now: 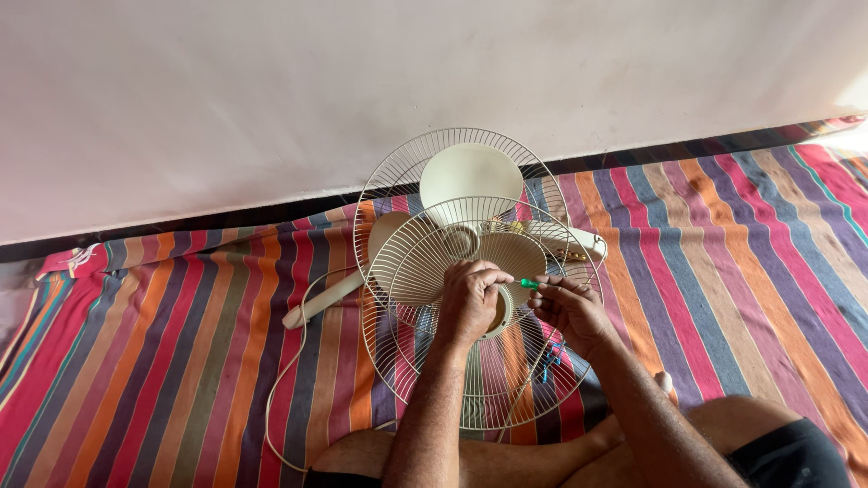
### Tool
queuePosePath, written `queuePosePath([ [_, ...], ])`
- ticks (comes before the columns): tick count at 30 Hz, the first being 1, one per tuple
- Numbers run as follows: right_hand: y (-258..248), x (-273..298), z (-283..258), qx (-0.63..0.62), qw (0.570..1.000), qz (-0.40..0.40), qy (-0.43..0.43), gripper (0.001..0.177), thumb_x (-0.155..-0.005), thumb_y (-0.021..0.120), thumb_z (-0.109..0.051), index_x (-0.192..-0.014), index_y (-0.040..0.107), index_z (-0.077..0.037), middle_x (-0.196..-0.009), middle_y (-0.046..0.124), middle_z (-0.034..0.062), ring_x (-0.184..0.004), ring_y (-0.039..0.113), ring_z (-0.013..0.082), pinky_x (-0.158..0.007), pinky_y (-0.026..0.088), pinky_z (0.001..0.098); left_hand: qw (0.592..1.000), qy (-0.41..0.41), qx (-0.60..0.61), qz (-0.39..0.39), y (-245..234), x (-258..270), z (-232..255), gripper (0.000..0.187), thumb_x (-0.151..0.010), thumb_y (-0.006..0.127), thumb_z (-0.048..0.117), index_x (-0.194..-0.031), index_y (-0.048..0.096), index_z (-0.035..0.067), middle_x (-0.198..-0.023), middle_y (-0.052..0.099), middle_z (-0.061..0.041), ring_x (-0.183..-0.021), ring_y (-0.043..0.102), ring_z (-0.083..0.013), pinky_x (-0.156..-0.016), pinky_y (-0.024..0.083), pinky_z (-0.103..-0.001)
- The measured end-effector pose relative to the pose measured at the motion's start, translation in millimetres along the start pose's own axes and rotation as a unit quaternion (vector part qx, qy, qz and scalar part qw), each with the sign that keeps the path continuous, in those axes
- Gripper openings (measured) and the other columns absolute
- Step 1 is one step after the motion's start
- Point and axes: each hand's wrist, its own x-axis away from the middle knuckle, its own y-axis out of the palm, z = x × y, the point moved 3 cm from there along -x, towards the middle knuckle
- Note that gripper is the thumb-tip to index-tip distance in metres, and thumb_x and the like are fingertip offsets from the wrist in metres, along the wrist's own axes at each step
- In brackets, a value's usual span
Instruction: The person disassembles a white electric fan by removing the front grill, unscrewing the central hub cap, and detaching the fan blades. They use a screwdriver to loosen the screws and separate the components, leaving the fan partially disassembled on the floor.
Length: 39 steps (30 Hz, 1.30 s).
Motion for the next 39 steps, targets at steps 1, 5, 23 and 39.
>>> queuePosePath([
  [1, 0, 0, 0, 0.004, 1.0, 0.0, 0.006, 0.022, -0.098, 0.063, -0.01, -0.117, 0.068, 0.002, -0.095, 0.074, 0.0122, -0.086, 0.075, 0.0206, -0.079, 0.063, 0.0343, 1.0, 0.0, 0.002, -0.011, 1, 0, 0, 0.01, -0.092, 0.072, 0.009, -0.094, 0.08, 0.015, -0.1, 0.076, 0.001, -0.1, 0.065, -0.0176, -0.101, 0.047, -0.037],
  [5, 5, 1, 0, 0.118, 0.993, -0.024, -0.017, 0.022, -0.094, 0.07, -0.008, -0.113, 0.07, 0.001, -0.096, 0.076, 0.0107, -0.084, 0.075, 0.0187, -0.076, 0.062, 0.0317, 0.999, 0.003, -0.001, -0.043, 7, 0, 3, 0.007, -0.094, 0.074, 0.012, -0.097, 0.079, 0.015, -0.099, 0.077, 0.002, -0.097, 0.067, -0.0162, -0.099, 0.051, -0.037],
  [23, 13, 31, 40, 0.008, 0.997, 0.069, -0.024, 0.022, -0.091, 0.071, -0.005, -0.113, 0.069, -0.001, -0.098, 0.076, 0.0088, -0.086, 0.075, 0.0177, -0.074, 0.062, 0.0287, 0.778, -0.359, 0.46, 0.233, 37, 27, -38, 0.031, -0.091, 0.069, 0.004, -0.12, 0.064, -0.006, -0.113, 0.067, -0.023, -0.091, 0.071, -0.024, -0.077, 0.066, -0.034],
  [39, 13, 43, 41, 0.172, 0.979, 0.094, -0.046, 0.025, -0.091, 0.075, -0.012, -0.113, 0.072, 0.001, -0.092, 0.077, 0.008, -0.072, 0.071, 0.0133, -0.063, 0.057, 0.0262, 0.683, -0.423, 0.585, 0.112, 56, 41, -24, 0.025, -0.093, 0.064, -0.002, -0.117, 0.069, 0.0, -0.107, 0.078, -0.017, -0.095, 0.077, -0.0237, -0.077, 0.064, -0.033],
])
